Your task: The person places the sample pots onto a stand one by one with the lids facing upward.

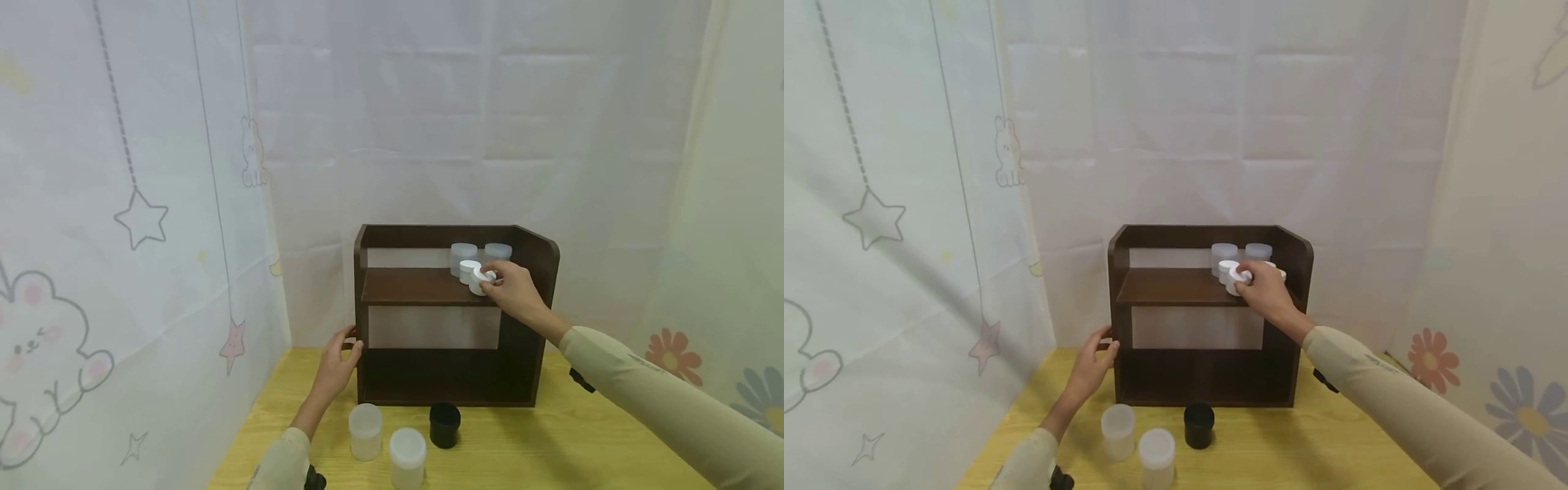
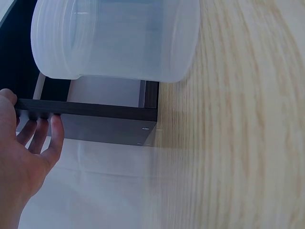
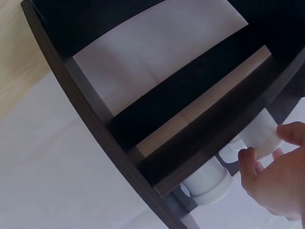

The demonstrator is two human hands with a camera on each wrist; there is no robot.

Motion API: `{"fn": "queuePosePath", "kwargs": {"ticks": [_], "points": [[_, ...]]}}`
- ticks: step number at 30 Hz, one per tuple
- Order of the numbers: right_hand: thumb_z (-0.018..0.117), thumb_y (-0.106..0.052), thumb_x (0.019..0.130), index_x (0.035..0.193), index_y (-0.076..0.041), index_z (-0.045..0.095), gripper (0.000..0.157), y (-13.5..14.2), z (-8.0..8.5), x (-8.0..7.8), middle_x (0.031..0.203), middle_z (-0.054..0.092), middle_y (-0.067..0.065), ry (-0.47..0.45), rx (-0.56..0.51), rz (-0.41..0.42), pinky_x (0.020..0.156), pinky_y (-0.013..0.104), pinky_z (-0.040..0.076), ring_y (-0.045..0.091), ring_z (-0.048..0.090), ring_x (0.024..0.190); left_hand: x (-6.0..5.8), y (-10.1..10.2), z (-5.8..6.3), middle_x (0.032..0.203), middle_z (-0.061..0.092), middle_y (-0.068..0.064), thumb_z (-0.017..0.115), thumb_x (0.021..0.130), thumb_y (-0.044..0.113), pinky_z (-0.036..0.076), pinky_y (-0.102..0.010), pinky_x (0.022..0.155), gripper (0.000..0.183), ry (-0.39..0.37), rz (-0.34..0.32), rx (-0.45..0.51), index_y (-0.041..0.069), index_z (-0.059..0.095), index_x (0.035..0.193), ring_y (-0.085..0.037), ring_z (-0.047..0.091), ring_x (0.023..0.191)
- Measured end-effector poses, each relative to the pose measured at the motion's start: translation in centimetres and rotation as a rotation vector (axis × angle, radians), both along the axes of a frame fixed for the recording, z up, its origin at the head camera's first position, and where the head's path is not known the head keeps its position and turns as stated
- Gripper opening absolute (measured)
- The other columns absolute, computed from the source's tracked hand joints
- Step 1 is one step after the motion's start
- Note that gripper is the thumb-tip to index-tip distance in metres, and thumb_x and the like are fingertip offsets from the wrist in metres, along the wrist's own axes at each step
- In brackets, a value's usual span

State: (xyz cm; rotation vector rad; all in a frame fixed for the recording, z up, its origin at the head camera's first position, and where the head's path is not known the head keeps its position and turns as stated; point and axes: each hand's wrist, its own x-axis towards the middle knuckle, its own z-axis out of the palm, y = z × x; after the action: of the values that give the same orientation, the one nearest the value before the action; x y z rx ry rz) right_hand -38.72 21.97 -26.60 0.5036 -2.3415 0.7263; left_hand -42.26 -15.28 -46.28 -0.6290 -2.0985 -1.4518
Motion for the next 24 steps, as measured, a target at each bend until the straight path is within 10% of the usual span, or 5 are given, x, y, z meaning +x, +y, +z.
{"fn": "queuePosePath", "kwargs": {"ticks": [24], "points": [[0.063, -0.007, 0.098, 0.127, 0.006, 0.066, 0.032, 0.25, -0.38, -0.64, 0.121, 0.065, 0.026, -0.023, 0.009, -0.038, 0.070, 0.043, 0.055, 0.036, 0.067, 0.094, -0.01, 0.77, -0.17, 0.136, 0.056, -0.009, 0.060, 0.105, 0.034, 0.055, -0.040, 0.086, 0.051, 0.001, -0.039, 0.026, 0.009, 0.049, 0.149, -0.030, 0.060, 0.111]]}}
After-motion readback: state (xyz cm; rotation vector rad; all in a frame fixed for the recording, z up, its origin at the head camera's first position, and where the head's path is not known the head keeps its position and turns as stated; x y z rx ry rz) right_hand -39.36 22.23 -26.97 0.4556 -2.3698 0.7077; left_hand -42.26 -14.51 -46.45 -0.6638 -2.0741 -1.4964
